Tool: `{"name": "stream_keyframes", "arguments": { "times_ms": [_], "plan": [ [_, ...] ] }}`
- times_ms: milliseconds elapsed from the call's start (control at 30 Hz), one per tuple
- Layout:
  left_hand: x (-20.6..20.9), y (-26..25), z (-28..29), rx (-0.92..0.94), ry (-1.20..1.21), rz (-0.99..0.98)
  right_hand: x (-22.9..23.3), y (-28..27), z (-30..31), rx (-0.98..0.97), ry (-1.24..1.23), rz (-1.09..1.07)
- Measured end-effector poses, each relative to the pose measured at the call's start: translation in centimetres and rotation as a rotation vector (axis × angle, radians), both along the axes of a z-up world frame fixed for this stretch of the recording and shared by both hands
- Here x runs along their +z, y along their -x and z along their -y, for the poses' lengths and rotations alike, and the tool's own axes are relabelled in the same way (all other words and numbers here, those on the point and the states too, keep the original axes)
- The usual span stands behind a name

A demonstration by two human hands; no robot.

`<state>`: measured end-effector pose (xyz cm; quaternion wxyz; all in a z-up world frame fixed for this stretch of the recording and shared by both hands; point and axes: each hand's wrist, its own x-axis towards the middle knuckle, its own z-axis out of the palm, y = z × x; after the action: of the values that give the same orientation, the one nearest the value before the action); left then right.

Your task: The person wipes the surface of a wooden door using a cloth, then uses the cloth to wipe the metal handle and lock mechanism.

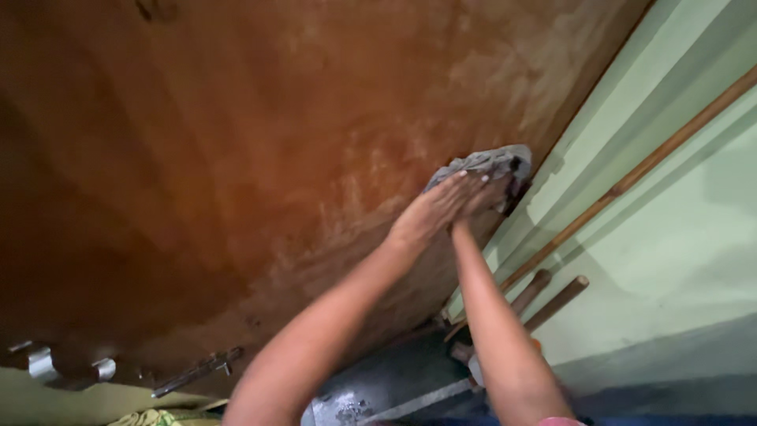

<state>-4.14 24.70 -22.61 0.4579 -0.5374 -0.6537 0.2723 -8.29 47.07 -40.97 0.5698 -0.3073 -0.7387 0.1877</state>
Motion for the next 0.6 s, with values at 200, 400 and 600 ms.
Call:
{"name": "stream_keyframes", "arguments": {
  "times_ms": [200, 400, 600],
  "plan": [
    [0.0, 0.0, 4.2, 0.022, 0.03, -0.055, -0.8, 0.0, 4.6, 0.002, -0.018, 0.012],
    [2.4, -1.0, 9.5, 0.054, 0.187, -0.005, -0.8, -0.3, 8.4, -0.029, -0.018, -0.017],
    [2.9, -1.2, 13.4, 0.079, 0.182, 0.024, -1.3, -0.3, 12.6, -0.02, 0.01, 0.019]
  ]
}}
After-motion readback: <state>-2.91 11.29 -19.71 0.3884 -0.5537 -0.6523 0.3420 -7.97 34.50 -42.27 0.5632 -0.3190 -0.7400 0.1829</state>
